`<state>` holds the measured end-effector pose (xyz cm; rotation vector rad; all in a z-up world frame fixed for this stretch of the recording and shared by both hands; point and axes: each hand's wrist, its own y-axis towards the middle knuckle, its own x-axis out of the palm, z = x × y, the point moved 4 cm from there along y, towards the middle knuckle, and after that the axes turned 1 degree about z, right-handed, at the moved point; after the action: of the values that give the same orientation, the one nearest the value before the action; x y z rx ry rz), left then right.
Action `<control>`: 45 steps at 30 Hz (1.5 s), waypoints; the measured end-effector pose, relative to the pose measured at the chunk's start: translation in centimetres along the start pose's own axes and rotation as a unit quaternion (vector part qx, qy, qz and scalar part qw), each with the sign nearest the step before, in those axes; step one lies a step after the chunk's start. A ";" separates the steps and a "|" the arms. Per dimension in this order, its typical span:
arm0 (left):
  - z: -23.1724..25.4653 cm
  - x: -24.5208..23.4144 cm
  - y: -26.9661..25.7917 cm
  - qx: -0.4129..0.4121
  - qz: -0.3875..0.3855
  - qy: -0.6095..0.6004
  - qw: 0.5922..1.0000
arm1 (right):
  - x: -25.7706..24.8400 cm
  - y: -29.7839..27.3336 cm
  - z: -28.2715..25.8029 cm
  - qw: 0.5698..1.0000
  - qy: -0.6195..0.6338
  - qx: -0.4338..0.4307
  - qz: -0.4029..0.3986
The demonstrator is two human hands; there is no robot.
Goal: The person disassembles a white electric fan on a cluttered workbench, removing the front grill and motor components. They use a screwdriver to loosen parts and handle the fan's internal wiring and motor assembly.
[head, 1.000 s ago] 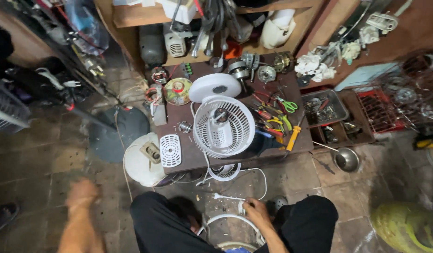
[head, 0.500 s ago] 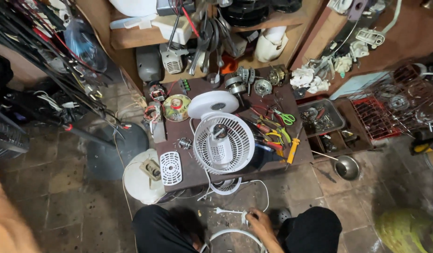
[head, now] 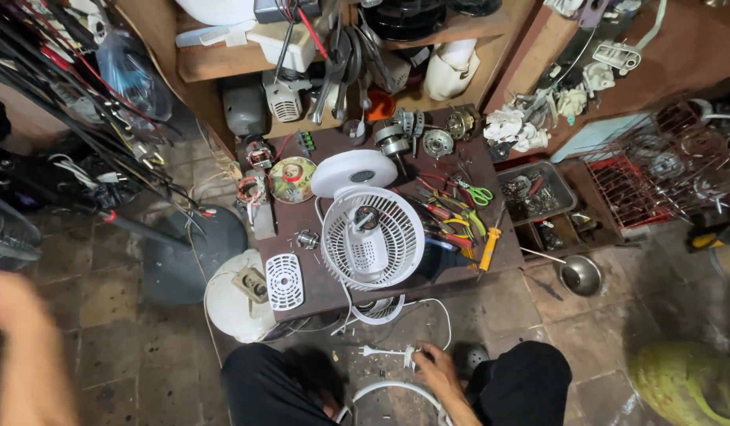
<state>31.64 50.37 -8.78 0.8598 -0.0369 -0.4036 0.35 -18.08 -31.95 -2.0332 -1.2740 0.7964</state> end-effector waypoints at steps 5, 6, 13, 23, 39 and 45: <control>21.6 -1.6 -18.3 -0.024 -0.291 -0.070 0.954 | 1.0 -5.9 -5.9 0.995 0.061 -0.071 -0.031; 24.1 -2.1 -22.6 -0.214 -0.409 -0.032 0.886 | 1.3 -7.3 -7.5 0.990 0.094 -0.101 -0.040; 37.9 -5.6 -37.4 -0.558 -0.555 -0.272 0.553 | 1.9 -17.1 -16.3 0.913 0.080 -0.382 -0.117; 43.3 -6.8 -33.0 -0.401 -0.553 -0.367 0.632 | 0.8 -23.6 -20.5 0.815 -0.079 -0.565 -0.104; 43.7 -8.3 -32.5 -0.392 -0.566 -0.397 0.607 | -0.5 -24.8 -21.2 0.782 0.017 -0.623 -0.028; 43.3 -8.3 -34.7 -0.484 -0.529 -0.468 0.516 | -0.9 -23.3 -20.6 0.829 0.053 -0.556 0.016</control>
<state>4.18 1.57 -5.09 -0.7062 -0.2667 -1.8319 2.56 -14.24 -1.14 -2.8916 -1.8774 -0.1891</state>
